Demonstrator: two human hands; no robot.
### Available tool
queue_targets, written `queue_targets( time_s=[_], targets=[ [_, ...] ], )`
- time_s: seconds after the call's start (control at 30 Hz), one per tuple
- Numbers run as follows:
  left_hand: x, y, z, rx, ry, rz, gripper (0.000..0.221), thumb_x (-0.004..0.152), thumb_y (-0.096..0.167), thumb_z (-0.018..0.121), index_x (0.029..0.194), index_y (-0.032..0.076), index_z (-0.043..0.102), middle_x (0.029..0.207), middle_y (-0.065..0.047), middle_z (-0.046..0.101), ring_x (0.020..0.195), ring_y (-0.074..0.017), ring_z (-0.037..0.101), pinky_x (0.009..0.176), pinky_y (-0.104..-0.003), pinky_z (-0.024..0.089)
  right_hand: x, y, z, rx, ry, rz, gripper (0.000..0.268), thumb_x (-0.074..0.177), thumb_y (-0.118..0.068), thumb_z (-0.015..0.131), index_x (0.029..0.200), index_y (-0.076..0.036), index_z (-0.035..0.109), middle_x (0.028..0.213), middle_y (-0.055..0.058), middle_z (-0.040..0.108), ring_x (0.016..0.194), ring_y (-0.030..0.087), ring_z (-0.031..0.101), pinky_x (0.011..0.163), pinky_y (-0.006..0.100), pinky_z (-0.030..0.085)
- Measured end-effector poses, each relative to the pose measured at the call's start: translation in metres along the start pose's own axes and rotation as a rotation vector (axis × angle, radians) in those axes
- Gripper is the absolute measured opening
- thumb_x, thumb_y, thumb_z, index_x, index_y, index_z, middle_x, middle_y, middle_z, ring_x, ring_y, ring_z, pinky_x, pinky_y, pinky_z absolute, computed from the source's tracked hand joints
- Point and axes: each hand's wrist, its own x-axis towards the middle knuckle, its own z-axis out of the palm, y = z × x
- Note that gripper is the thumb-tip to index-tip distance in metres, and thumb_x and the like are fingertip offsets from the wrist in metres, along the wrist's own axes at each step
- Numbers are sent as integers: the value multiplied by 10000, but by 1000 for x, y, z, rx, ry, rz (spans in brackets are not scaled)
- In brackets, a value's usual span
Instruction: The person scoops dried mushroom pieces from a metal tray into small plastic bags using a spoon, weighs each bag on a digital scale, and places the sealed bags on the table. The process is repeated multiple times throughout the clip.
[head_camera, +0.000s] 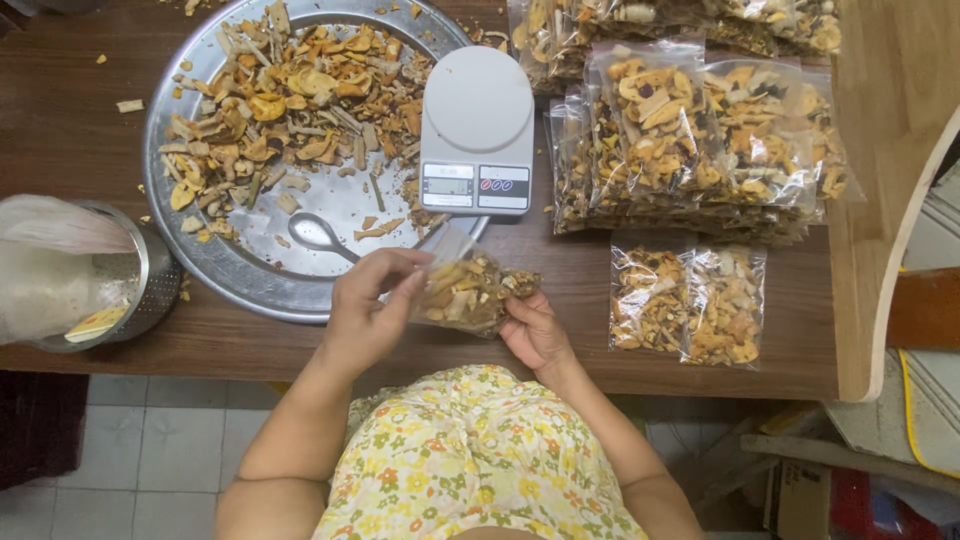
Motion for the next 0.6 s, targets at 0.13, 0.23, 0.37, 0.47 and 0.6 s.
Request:
queue_targets(
  time_s=[0.13,0.23,0.37,0.47,0.6],
  targets=[
    [-1,-10,3,-220,107,-226,107,921,18,700,1007,-20,647,974,-197,739,828,-276,762,720,-385,630,-9,-2,20,-9,27,2,536,869,11,664,1382,-125,589,1358,114,666,1210,355,658,1016,561,544],
    [8,22,-10,-146,-50,-211,569,813,-20,779,1298,-84,489,948,-325,708,860,-498,727,780,-584,616,-12,-4,22,-21,34,8,508,870,0,672,1354,-134,599,1321,114,684,1173,347,680,982,526,570],
    [-7,-27,0,-114,14,-253,174,850,59,800,1008,9,747,831,-182,778,850,-259,752,711,-377,609,-19,-8,18,-57,46,5,495,877,5,675,1354,-99,599,1318,126,686,1172,350,680,987,520,562],
    [-8,-50,0,-260,21,-400,85,918,71,734,983,32,772,808,-117,772,773,-154,713,699,-301,625,-24,-11,-5,-128,101,-20,444,876,24,682,1300,-100,630,1240,119,715,1129,343,702,946,483,584],
    [-1,-53,-2,-219,-94,-381,111,926,146,749,979,56,785,789,-108,770,763,-147,685,704,-341,601,-40,-19,9,-198,131,-34,419,861,62,687,1248,-94,650,1182,126,735,1066,318,731,891,447,616]
  ],
)
